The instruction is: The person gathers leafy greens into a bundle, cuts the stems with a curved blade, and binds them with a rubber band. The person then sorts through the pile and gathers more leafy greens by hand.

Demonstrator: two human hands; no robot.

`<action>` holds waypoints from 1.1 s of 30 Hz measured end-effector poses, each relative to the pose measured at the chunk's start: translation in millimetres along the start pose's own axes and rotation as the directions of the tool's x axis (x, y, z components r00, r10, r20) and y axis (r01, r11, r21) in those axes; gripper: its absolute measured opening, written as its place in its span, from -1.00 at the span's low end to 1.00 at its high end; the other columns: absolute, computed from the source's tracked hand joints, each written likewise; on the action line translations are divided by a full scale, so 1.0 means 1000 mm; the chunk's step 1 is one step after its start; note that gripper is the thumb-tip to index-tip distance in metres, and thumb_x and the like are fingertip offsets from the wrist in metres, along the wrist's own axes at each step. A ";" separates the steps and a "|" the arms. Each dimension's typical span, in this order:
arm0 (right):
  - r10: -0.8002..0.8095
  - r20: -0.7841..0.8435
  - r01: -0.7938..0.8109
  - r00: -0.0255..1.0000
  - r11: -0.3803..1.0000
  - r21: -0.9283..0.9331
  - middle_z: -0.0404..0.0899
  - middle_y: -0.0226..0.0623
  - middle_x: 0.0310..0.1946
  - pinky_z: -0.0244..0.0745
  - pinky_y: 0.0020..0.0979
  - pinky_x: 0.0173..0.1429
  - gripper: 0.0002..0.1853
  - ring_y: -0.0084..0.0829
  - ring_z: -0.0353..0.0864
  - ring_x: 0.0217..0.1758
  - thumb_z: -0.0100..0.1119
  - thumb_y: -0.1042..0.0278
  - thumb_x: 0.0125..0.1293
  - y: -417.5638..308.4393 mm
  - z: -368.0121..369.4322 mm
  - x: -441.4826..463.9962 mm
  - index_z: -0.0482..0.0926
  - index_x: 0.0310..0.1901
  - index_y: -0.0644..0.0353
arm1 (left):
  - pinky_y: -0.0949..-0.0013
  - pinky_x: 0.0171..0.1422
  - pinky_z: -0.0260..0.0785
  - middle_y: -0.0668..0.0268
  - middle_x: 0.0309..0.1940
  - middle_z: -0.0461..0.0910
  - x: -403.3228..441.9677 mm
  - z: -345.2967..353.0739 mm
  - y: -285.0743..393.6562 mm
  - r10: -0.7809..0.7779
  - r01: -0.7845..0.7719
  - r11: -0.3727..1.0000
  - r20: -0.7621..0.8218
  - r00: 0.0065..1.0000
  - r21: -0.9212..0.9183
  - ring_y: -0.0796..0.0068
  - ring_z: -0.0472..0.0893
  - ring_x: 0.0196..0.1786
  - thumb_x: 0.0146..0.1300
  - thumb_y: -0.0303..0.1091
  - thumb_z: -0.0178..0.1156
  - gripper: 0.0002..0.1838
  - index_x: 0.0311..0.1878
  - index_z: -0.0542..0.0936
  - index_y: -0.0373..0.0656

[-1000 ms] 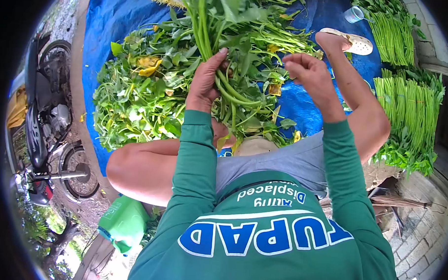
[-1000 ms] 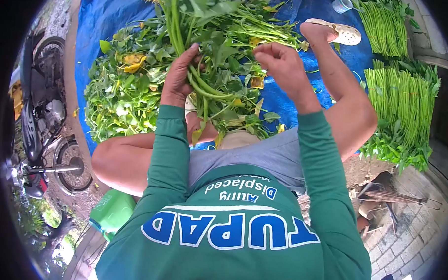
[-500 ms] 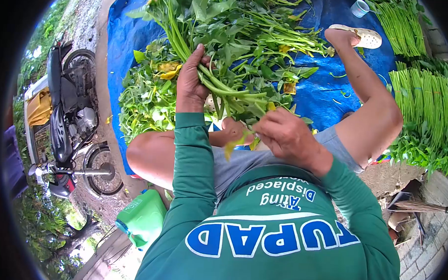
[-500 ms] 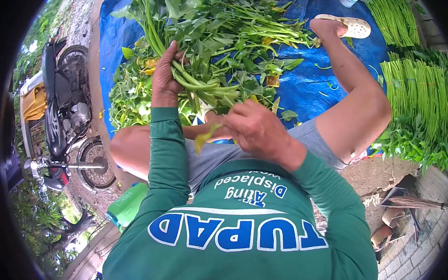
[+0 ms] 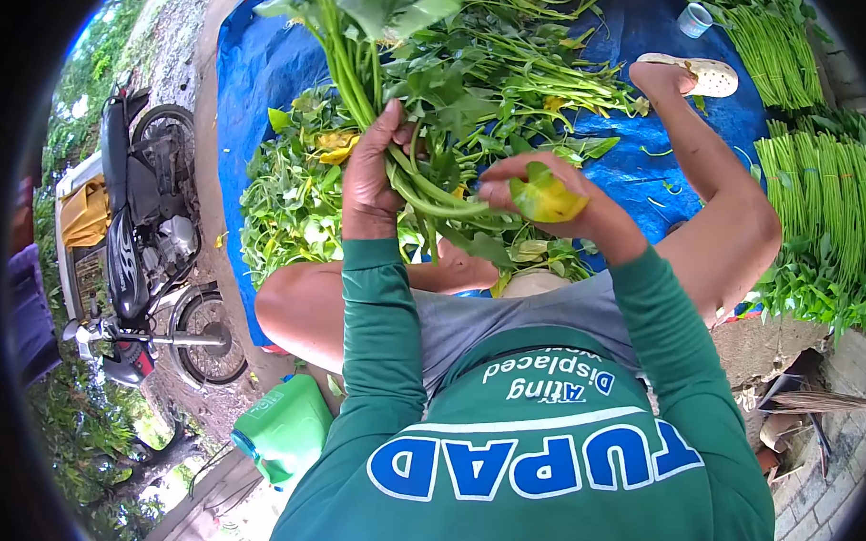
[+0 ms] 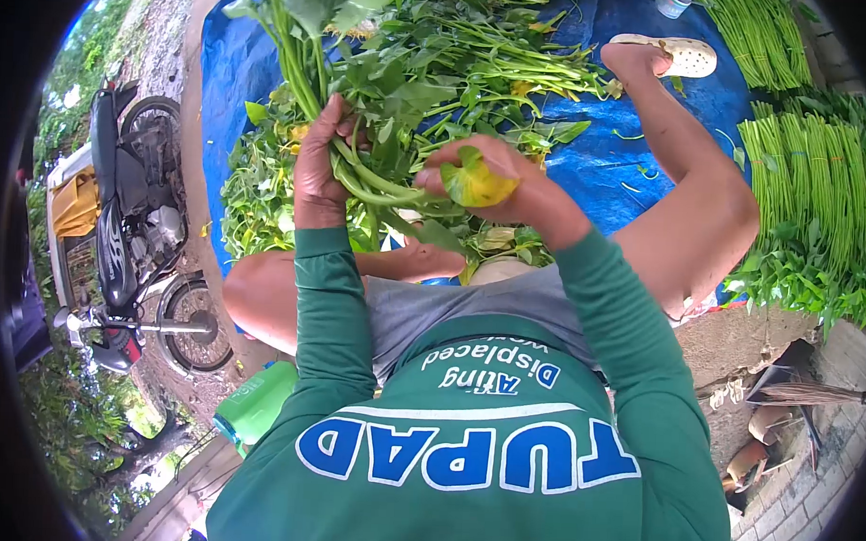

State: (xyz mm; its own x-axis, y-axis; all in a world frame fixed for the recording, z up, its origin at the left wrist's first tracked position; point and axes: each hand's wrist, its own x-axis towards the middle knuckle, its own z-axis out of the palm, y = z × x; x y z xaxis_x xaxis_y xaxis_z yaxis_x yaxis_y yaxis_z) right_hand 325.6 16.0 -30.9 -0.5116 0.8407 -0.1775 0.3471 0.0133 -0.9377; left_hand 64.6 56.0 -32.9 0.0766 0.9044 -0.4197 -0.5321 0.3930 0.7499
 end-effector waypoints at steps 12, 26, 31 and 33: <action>0.029 0.218 -0.052 0.976 0.994 0.099 0.76 -0.21 -0.17 0.59 -0.23 0.04 -0.67 -0.32 0.74 -0.06 0.47 0.16 0.41 0.026 0.056 0.002 0.65 0.01 0.19 | 0.47 -0.35 0.34 0.51 -0.50 0.45 0.007 0.010 -0.021 0.271 -0.217 0.949 -0.244 0.931 0.228 0.59 0.47 -0.46 0.50 -0.09 0.45 -0.71 -0.23 0.60 -0.01; 0.348 0.132 -0.236 0.928 0.824 -0.516 0.73 0.16 0.14 0.59 0.07 0.30 -0.46 0.22 0.71 0.21 0.40 0.09 0.37 0.073 0.071 -0.030 0.64 0.24 0.29 | 0.41 -0.29 0.43 0.52 -0.47 0.45 -0.016 -0.054 0.057 0.281 -0.330 0.905 -0.205 0.938 -0.268 0.58 0.44 -0.44 0.61 -0.17 0.32 -0.77 -0.20 0.57 -0.02; -0.114 -0.250 0.097 0.962 0.992 -0.078 0.74 -0.06 -0.22 0.66 -0.11 -0.14 -0.90 0.04 0.76 -0.19 0.31 0.44 0.39 -0.028 -0.002 0.002 0.69 -0.20 0.30 | 0.40 -0.28 0.39 0.54 -0.45 0.39 -0.028 -0.040 0.048 0.206 -0.182 0.917 0.031 0.978 -0.355 0.60 0.40 -0.42 0.65 -0.13 0.26 -0.76 -0.19 0.56 0.01; -0.205 -0.259 0.221 0.944 0.975 0.032 0.73 -0.09 -0.24 0.65 -0.16 -0.15 -0.93 0.01 0.76 -0.19 0.30 0.48 0.41 -0.060 -0.012 0.011 0.69 -0.17 0.29 | 0.39 -0.28 0.41 0.52 -0.46 0.39 -0.025 -0.038 0.044 0.170 -0.109 0.907 0.117 0.978 -0.407 0.57 0.39 -0.41 0.68 -0.14 0.20 -0.77 -0.13 0.59 -0.04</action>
State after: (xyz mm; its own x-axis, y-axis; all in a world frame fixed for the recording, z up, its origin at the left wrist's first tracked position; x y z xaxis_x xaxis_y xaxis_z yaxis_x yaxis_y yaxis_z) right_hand 309.0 31.0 27.3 -0.3502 0.9311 0.1022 0.2007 0.1812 -0.9628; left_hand 7.5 44.0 -8.7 0.0830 0.9712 -0.2232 -0.8342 0.1903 0.5177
